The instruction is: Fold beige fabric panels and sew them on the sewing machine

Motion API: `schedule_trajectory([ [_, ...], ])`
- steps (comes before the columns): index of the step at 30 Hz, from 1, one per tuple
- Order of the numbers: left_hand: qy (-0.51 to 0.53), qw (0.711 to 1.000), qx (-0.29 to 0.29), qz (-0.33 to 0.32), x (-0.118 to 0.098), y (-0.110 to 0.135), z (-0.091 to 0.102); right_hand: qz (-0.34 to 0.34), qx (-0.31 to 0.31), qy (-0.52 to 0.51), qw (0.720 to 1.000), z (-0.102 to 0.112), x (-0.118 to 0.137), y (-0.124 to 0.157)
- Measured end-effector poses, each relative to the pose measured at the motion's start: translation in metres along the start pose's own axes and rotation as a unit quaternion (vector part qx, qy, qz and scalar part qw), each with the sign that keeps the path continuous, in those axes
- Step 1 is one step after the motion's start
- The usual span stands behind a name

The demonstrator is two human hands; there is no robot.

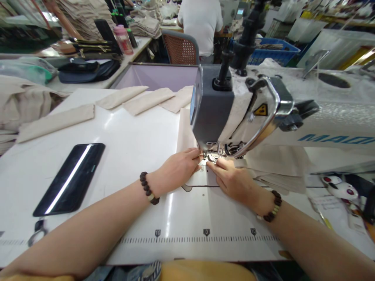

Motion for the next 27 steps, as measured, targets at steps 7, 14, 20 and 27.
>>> schedule_trajectory([
  [7,-0.018,1.0,0.013,-0.003,0.002,-0.002,-0.002,-0.004,-0.005,-0.004,1.0,0.003,0.0,0.0],
  [14,-0.013,1.0,0.011,0.025,0.006,-0.001,-0.001,-0.007,-0.001,-0.003,1.0,0.001,-0.001,0.001],
  [20,-0.054,0.996,0.063,0.038,-0.005,0.001,-0.005,0.001,-0.006,-0.003,1.0,0.002,0.0,0.0],
  [27,-0.057,0.997,0.05,-0.007,-0.022,0.005,0.001,0.008,-0.016,-0.005,1.0,0.001,-0.002,0.002],
])
Point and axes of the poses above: each hand's wrist, its own y-axis away from the middle knuckle, its own z-axis out of the back of the hand, x = y × z, the point moved 10 cm from there along -y, towards the middle knuckle, and after that the axes turned 11 degrees about -z, right-handed, at the moved point
